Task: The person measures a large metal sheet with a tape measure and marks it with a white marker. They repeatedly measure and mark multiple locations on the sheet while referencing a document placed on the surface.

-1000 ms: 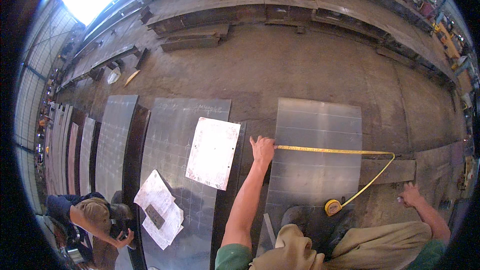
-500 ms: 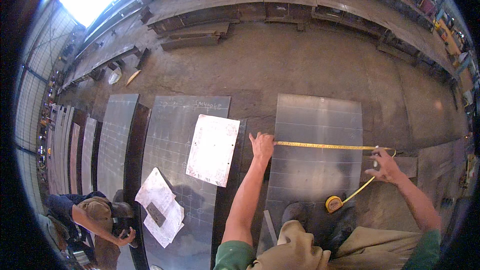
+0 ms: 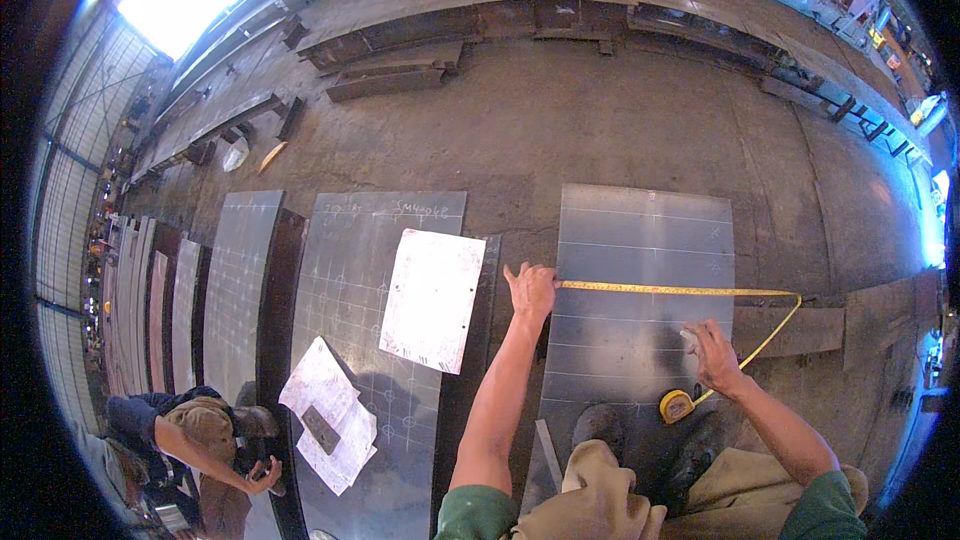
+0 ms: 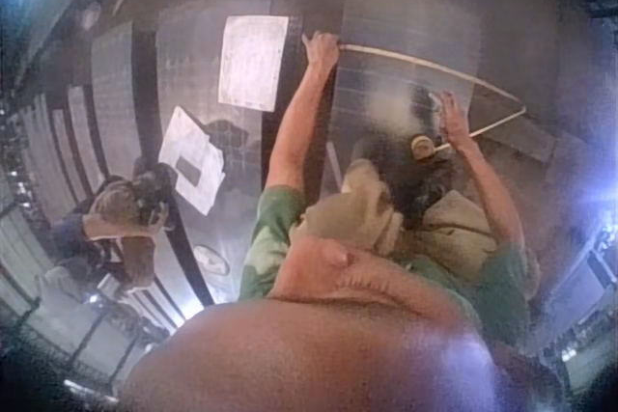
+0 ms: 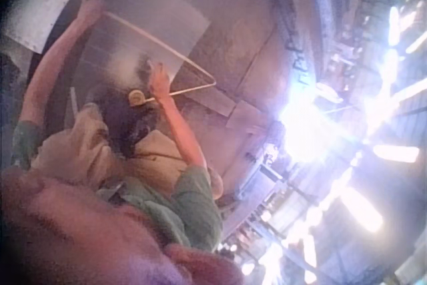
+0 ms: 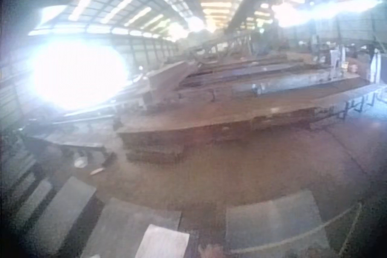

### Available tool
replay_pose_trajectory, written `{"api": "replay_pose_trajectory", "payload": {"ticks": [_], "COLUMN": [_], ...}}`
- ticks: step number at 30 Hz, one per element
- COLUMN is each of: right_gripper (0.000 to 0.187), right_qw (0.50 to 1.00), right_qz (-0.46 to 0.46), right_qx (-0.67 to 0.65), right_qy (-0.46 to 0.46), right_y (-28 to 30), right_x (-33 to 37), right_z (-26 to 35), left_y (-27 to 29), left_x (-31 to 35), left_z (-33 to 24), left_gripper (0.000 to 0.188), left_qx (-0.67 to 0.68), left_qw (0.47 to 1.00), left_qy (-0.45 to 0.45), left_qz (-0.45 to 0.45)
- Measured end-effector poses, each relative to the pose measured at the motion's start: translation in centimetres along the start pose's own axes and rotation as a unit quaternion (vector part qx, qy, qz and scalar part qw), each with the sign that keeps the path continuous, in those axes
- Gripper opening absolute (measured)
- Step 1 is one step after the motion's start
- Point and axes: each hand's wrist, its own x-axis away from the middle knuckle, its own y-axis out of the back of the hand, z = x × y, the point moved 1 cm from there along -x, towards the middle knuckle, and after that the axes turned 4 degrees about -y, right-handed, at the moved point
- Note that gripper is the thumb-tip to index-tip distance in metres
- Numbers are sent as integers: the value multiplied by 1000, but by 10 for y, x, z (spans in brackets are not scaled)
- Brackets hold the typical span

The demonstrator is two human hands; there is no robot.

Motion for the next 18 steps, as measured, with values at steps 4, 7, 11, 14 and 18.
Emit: {"api": "replay_pose_trajectory", "payload": {"ticks": [4,7,11,14,18], "right_gripper": [46,45,30,17,20], "right_qw": [997,993,998,995,981], "right_qz": [56,88,22,30,126], "right_qx": [-52,-75,-45,-50,-78], "right_qy": [-18,0,-25,-82,-126], "right_y": [4,9,-13,-22,-45], "right_x": [0,1,-1,-10,-14], "right_z": [-24,-35,-56,-30,-27], "left_y": [-4,-5,-5,-3,-1], "left_x": [-1,-2,-1,-1,-2], "left_z": [2,2,1,0,1], "left_gripper": [19,18,15,14,12], "left_qx": [6,-13,-13,-15,-8], "left_qw": [1000,1000,1000,1000,1000], "left_qy": [6,9,9,5,8], "left_qz": [-14,9,-15,-5,8]}}
